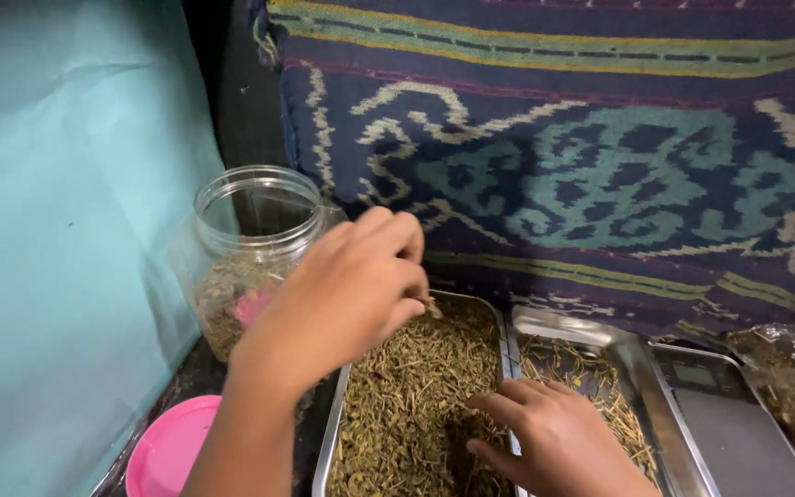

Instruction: Manually sorting dried tea leaves by picking out stems and twigs and placing them in a separate tray.

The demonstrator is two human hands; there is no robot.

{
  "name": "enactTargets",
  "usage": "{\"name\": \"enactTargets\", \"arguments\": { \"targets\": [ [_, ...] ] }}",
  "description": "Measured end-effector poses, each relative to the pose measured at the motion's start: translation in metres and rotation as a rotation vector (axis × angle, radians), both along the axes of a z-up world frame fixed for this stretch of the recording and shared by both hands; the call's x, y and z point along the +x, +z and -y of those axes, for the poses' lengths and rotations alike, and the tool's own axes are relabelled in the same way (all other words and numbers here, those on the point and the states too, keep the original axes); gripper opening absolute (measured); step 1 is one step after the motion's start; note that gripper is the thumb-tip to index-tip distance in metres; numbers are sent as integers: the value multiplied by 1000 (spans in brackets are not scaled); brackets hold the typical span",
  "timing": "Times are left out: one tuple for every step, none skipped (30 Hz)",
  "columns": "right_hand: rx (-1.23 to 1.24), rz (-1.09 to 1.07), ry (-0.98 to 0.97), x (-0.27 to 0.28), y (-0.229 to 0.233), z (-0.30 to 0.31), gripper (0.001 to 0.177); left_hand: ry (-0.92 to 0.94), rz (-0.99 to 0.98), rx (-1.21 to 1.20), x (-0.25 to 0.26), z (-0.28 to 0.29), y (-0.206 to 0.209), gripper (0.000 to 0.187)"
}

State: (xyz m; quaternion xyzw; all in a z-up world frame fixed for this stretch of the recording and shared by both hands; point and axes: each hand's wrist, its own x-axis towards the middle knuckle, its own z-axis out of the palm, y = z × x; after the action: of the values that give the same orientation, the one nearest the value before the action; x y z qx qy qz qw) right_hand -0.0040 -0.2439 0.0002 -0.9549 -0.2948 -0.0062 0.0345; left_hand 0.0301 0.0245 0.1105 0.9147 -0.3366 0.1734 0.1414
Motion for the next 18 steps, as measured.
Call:
{"name": "enactTargets", "arguments": {
  "targets": [
    [0, 3, -5, 1, 0, 1, 39, -5, 3, 0, 3, -4, 0, 13],
    [6, 17, -4, 2, 0, 1, 39, -12, 79, -18, 4, -9, 0, 12],
    [12, 30, -2, 3, -1, 2, 40, -20, 154, -35, 6, -15, 0, 12],
    [12, 30, 0, 4, -2, 2, 40, -18, 154, -35, 5, -17, 0, 12],
    [25, 27, -5, 5, -2, 2, 40, 2, 158, -41, 3, -19, 1, 12],
    [39, 26, -11, 5, -2, 3, 41, 20, 164, -44, 2, -21, 3, 12],
    [41, 27, -11, 5, -2, 3, 41, 20, 165, -42, 2, -23, 4, 12],
    [35, 28, -19, 6, -2, 4, 41, 48, 199, -42, 1, -25, 5, 12],
    [28, 28, -26, 7, -2, 5, 41, 76, 233, -43, 0, -27, 5, 13],
    [27, 30, -21, 9, -4, 7, 41, 82, 235, -43, 0, -30, 6, 13],
    [7, 48, -21, 11, -5, 9, 45, 166, 245, -52, 1, -34, 7, 15],
    [-13, 62, -23, 12, -7, 11, 49, 247, 252, -59, 2, -38, 8, 18],
    [-13, 61, -19, 12, -6, 12, 49, 251, 252, -58, 5, -45, 6, 18],
    [5, 75, -19, 13, -5, 12, 46, 320, 346, -73, 8, -51, 3, 15],
    [22, 89, -20, 13, -4, 13, 43, 388, 442, -88, 11, -58, 0, 12],
    [21, 86, -17, 13, -3, 13, 43, 392, 439, -87, 11, -62, -1, 12],
    [23, 105, -2, 14, -3, 13, 43, 442, 449, -100, 11, -67, -1, 13],
    [23, 125, 12, 14, -2, 13, 43, 492, 461, -113, 11, -71, -2, 15]
  ]
}}
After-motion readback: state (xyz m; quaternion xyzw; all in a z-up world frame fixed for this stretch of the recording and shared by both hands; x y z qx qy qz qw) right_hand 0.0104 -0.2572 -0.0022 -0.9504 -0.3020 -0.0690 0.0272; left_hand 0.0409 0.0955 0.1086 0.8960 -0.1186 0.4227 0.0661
